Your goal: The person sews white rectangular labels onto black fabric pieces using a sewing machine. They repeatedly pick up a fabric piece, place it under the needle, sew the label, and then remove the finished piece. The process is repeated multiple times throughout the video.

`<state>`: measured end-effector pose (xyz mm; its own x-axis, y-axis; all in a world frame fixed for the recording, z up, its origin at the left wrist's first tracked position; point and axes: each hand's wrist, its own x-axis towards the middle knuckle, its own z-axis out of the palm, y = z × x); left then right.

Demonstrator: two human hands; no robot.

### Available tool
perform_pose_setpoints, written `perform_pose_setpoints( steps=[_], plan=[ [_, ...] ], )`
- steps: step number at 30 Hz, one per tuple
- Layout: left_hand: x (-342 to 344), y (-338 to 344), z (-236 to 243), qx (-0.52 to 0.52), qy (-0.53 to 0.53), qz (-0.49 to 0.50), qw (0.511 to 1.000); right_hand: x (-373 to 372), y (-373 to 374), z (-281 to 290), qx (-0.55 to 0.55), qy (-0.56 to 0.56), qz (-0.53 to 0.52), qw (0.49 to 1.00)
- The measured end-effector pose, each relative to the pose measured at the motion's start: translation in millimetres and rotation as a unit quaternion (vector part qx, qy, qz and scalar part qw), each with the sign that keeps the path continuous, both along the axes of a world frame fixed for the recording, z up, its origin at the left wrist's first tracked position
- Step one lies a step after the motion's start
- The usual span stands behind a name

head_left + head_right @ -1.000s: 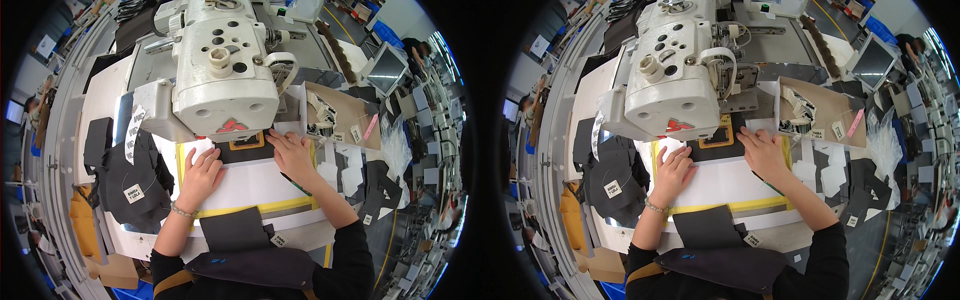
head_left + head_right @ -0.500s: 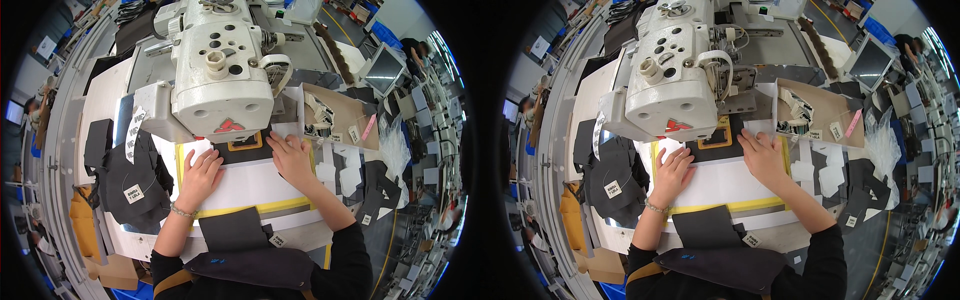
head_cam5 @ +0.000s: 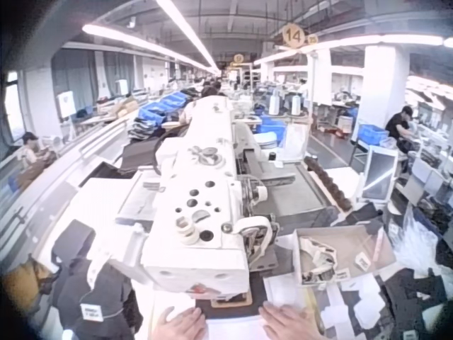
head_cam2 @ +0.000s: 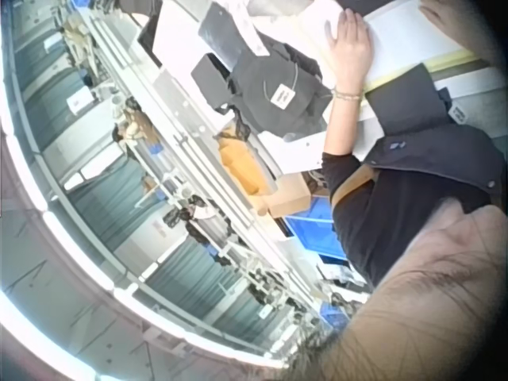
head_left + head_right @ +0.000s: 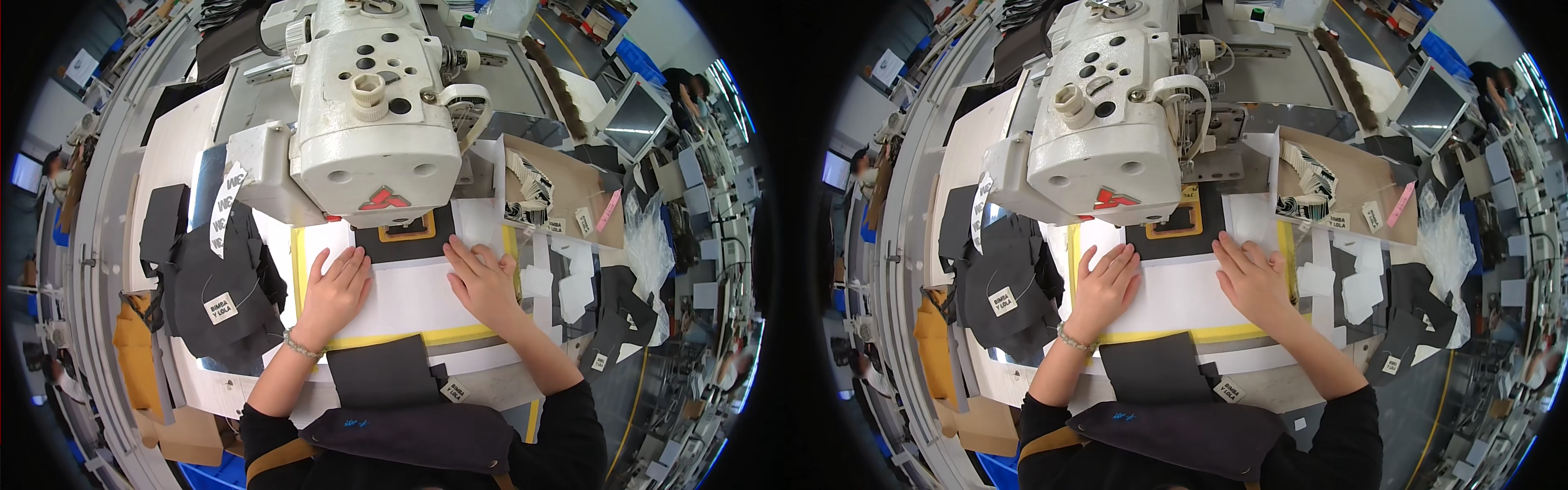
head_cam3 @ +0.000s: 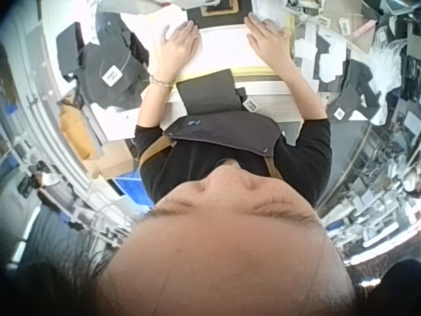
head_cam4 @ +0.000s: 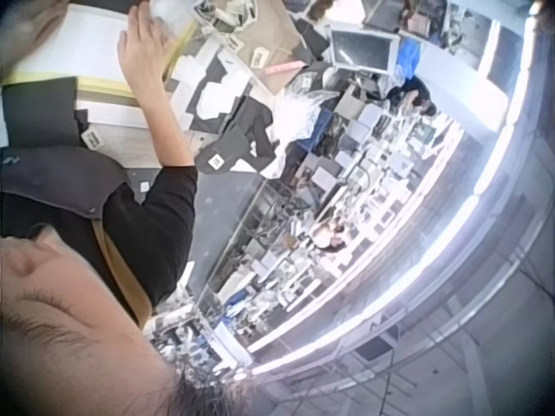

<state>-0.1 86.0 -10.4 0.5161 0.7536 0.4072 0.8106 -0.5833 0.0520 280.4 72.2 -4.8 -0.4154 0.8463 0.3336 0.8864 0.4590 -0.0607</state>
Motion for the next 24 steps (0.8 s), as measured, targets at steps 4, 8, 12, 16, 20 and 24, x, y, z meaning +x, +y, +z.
perform_pose_setpoints(
  steps=[4, 8, 12, 16, 20, 24],
  plan=[
    [0.6, -1.2, -0.2, -0.001, 0.002, 0.006, 1.000, -1.2, -1.4, -0.3, 0.000, 0.000, -0.003, 1.000],
    [1.6, -1.3, 1.6, 0.003, 0.000, 0.008, 1.000, -0.5, -2.2, 0.4, 0.015, -0.027, -0.007, 0.999],
    [1.0, -0.6, 1.6, 0.004, -0.001, 0.007, 1.000, -1.2, -3.8, -0.9, 0.007, -0.016, -0.011, 1.000],
    [0.9, 0.1, 1.8, 0.005, -0.006, 0.009, 1.000, -1.7, -4.4, -1.6, 0.000, -0.006, -0.011, 1.000],
    [2.2, 2.1, 2.5, 0.002, -0.021, 0.005, 1.000, -0.4, -3.8, -4.0, 0.018, -0.015, -0.014, 1.000],
    [1.6, 2.4, 0.5, 0.011, -0.021, 0.000, 1.000, -3.0, -8.6, 1.6, 0.010, 0.006, -0.008, 1.000]
  ],
)
